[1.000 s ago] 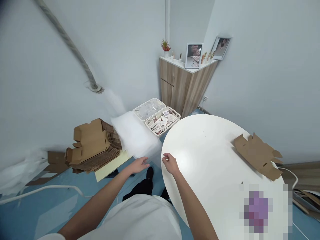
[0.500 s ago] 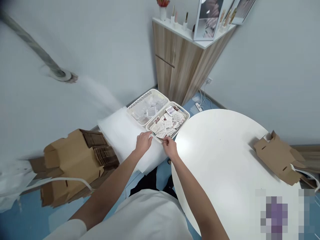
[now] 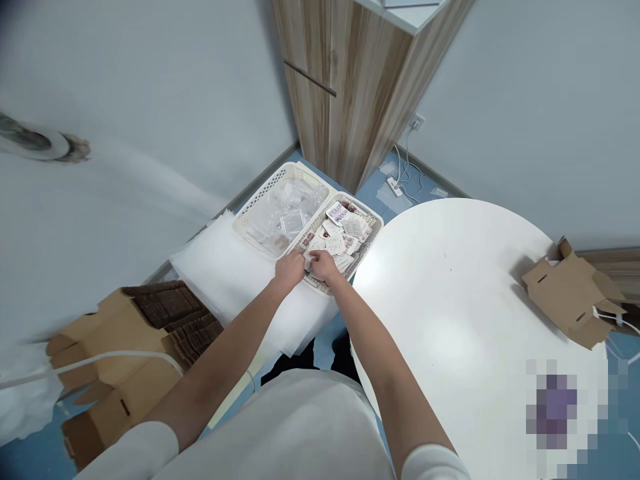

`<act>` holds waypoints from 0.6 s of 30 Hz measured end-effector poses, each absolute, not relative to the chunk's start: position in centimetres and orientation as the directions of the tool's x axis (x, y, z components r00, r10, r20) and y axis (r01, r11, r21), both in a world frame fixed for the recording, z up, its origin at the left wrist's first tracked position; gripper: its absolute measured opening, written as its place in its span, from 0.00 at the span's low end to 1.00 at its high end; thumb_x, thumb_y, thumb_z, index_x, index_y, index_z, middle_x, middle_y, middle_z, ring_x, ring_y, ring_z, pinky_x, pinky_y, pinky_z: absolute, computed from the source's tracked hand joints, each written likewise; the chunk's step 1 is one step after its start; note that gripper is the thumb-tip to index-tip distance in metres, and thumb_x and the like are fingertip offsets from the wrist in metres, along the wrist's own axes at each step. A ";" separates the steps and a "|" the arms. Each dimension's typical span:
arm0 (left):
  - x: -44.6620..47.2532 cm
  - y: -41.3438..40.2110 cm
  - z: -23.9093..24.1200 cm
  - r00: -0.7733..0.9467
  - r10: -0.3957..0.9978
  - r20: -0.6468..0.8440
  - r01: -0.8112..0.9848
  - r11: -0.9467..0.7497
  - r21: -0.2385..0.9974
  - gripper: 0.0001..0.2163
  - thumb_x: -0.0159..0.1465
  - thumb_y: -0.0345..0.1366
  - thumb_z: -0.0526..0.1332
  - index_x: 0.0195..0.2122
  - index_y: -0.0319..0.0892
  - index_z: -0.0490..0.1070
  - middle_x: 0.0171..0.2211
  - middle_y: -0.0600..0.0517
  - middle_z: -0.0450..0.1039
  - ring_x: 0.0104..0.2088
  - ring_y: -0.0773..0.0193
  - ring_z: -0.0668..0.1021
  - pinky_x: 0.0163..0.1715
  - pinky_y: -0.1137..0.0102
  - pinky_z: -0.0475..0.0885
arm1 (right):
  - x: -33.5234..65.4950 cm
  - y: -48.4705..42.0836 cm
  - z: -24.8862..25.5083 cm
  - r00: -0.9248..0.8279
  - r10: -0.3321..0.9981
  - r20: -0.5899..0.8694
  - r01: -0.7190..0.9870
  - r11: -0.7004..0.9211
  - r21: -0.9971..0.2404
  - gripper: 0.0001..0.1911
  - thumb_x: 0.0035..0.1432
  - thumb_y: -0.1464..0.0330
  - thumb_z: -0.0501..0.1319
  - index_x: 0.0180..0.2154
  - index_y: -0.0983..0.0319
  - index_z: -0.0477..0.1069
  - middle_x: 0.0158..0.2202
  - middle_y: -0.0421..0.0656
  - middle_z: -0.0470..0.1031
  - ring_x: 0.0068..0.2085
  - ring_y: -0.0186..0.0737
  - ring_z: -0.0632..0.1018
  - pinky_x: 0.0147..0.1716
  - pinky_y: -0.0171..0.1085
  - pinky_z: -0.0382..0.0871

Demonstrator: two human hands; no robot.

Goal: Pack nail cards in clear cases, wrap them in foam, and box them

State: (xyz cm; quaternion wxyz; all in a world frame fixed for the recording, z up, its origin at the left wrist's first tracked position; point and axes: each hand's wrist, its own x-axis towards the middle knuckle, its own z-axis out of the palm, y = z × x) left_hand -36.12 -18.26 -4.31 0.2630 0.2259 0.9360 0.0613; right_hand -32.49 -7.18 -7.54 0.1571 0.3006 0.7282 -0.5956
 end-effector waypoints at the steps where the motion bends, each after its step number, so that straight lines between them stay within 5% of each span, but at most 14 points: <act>1: -36.1 -18.5 -4.4 -0.763 0.474 -0.440 0.396 0.880 0.262 0.11 0.56 0.24 0.53 0.36 0.37 0.72 0.40 0.41 0.70 0.40 0.55 0.74 0.36 0.67 0.68 | -32.4 -7.3 -7.6 -0.769 0.249 -0.589 0.625 0.096 -0.775 0.18 0.43 0.77 0.56 0.39 0.63 0.71 0.31 0.42 0.73 0.29 0.34 0.72 0.32 0.36 0.68; 6: -35.7 -20.2 -4.1 -0.814 0.533 -0.232 0.366 0.780 0.508 0.15 0.55 0.26 0.53 0.41 0.44 0.72 0.44 0.48 0.69 0.42 0.59 0.72 0.38 0.70 0.68 | -32.1 -7.3 -6.2 -0.803 0.174 -0.569 0.559 -0.109 -0.822 0.16 0.46 0.71 0.57 0.40 0.62 0.69 0.37 0.43 0.73 0.33 0.34 0.73 0.34 0.34 0.69; 10: -34.6 -21.3 -2.5 -0.879 0.467 -0.098 0.213 0.567 0.795 0.11 0.54 0.33 0.57 0.39 0.42 0.72 0.37 0.50 0.71 0.29 0.67 0.72 0.36 0.70 0.68 | -30.4 -6.6 -3.1 -0.847 0.229 -0.479 0.454 -0.156 -0.877 0.17 0.49 0.62 0.57 0.42 0.59 0.67 0.39 0.42 0.70 0.32 0.33 0.73 0.30 0.33 0.69; 14: -32.7 -21.1 -0.9 -0.900 0.333 -0.282 -0.206 0.246 0.947 0.12 0.52 0.37 0.61 0.37 0.39 0.70 0.25 0.54 0.69 0.20 0.73 0.66 0.20 0.75 0.63 | -26.4 -5.7 -0.6 -0.856 0.395 -0.335 0.351 -0.033 -0.936 0.19 0.45 0.64 0.60 0.42 0.58 0.66 0.44 0.43 0.67 0.34 0.32 0.71 0.32 0.34 0.69; 18: -30.6 -19.7 -0.1 -0.713 0.529 -0.461 -0.535 0.016 0.845 0.15 0.48 0.38 0.64 0.36 0.38 0.69 0.24 0.55 0.67 0.18 0.76 0.63 0.16 0.78 0.56 | -22.2 -4.9 0.5 -0.899 0.369 -0.235 0.208 -0.111 -0.972 0.22 0.48 0.66 0.59 0.47 0.57 0.62 0.48 0.44 0.65 0.39 0.34 0.72 0.38 0.37 0.69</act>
